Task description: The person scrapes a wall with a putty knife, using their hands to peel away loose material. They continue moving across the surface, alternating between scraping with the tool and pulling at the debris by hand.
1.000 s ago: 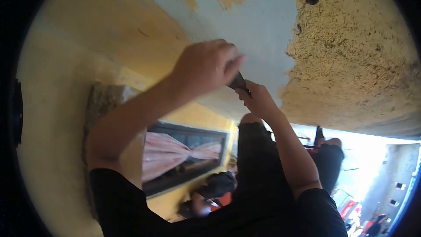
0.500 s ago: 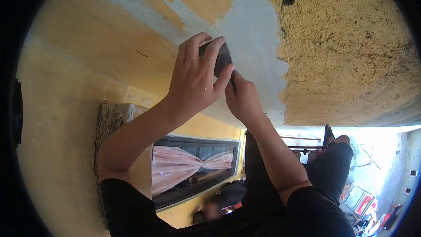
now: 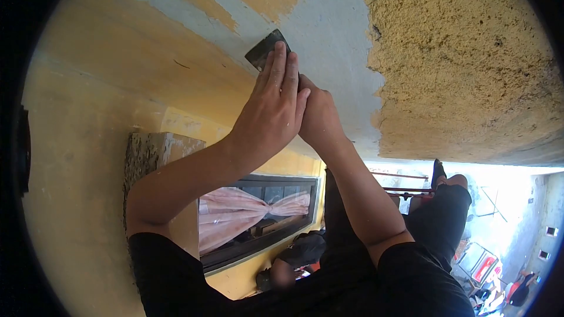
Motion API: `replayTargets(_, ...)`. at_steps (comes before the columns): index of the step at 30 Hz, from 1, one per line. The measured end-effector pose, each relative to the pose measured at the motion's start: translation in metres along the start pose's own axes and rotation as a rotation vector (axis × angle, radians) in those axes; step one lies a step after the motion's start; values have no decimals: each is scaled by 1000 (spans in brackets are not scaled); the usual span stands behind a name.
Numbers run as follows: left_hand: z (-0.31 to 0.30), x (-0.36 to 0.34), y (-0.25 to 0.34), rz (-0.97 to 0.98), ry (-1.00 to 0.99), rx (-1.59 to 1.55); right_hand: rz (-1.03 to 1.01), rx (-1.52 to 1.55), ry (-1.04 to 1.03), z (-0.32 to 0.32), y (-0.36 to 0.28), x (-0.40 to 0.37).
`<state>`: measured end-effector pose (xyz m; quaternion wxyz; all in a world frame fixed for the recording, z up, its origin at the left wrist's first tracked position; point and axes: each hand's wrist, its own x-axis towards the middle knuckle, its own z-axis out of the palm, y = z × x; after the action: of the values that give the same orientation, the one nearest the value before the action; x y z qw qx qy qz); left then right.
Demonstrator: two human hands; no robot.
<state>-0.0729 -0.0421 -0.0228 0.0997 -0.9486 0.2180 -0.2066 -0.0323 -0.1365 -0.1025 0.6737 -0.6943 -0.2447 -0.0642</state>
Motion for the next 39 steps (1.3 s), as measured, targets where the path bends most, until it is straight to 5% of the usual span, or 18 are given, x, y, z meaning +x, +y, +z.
replayTargets(39,-23,10,-13,-49,190,-4,175,153,-196,-20,-50,25)
